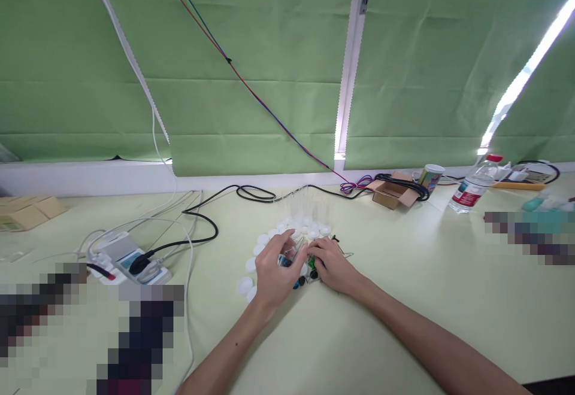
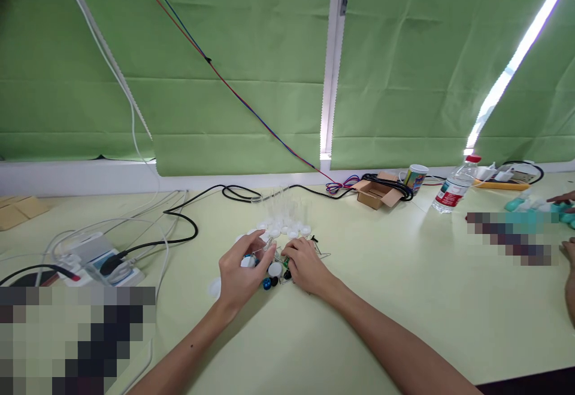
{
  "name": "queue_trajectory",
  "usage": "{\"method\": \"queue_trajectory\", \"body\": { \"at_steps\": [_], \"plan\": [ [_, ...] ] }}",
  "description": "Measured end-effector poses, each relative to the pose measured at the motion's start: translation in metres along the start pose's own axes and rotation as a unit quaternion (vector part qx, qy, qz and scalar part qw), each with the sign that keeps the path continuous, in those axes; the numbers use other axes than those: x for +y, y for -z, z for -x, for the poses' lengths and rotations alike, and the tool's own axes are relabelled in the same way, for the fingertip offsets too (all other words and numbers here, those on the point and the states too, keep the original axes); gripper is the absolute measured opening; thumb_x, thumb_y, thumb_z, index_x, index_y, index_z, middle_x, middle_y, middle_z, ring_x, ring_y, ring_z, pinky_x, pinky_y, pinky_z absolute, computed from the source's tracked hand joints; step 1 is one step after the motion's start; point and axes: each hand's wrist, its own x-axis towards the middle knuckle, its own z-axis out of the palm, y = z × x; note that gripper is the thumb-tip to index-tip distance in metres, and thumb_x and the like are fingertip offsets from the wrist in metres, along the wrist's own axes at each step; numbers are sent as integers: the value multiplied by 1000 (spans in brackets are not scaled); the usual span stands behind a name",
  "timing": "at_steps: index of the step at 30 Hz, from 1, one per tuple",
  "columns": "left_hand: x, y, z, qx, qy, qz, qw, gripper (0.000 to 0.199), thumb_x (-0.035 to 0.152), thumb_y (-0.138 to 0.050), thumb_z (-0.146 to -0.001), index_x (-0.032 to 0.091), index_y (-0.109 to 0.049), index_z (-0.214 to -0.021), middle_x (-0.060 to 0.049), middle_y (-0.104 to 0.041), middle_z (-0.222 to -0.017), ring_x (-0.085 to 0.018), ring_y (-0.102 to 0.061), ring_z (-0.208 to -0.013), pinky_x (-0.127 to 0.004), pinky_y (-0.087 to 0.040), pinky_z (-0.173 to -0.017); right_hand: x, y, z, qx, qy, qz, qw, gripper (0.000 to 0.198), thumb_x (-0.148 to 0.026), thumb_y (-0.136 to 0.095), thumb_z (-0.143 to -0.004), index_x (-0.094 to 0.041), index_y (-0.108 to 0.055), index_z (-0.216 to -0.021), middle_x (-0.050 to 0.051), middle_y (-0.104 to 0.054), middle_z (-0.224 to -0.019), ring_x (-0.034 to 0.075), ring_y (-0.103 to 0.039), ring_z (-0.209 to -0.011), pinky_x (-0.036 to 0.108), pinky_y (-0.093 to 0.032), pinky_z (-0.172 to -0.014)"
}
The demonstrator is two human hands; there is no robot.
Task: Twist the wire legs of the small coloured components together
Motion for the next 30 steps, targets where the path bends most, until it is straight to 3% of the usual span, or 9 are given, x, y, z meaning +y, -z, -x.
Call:
{"method": "queue_trajectory", "body": {
  "at_steps": [5,10,14,22,30],
  "plan": [
    [3,0,-2,-30,155,88,984,24,34,-69,-79,18,-66,-96,-1,-65,-75,-13,-62,-64,-25,-55,-61,4,-2,1,-8,-5,11,1000,39,4,-43,-80,-18,-64,-104,8,-61,-103,24,-51,-99,39,-38,-87],
    [5,1,-6,-37,231,134,963,25,37,-70,-77,17,-67,-91,-1,-64,-70,-14,-63,-60,-25,-54,-57,2,-2,1,-4,-1,22,1000,32,0,-42,-87,-18,-64,-103,8,-61,-100,23,-52,-96,37,-38,-85],
    [6,1,-6,-42,246,137,959,25,37,-70,-75,17,-67,-90,-1,-64,-72,-14,-62,-62,-24,-54,-58,1,-2,0,-2,-7,27,1000,27,-5,-41,-94,-18,-63,-103,8,-61,-96,22,-52,-93,35,-38,-82],
    [5,0,-3,-63,233,125,962,24,36,-69,-77,18,-66,-93,-1,-65,-74,-13,-60,-66,-23,-52,-61,6,-5,0,-23,4,52,998,40,8,-44,-84,-16,-63,-110,9,-60,-99,22,-52,-95,33,-36,-81],
    [7,-1,-2,-70,226,129,963,22,34,-69,-76,19,-66,-92,0,-64,-73,-12,-58,-63,-23,-52,-60,7,-8,-1,-10,2,56,998,33,6,-45,-85,-15,-63,-104,9,-60,-96,21,-51,-92,32,-38,-81]
  ]
}}
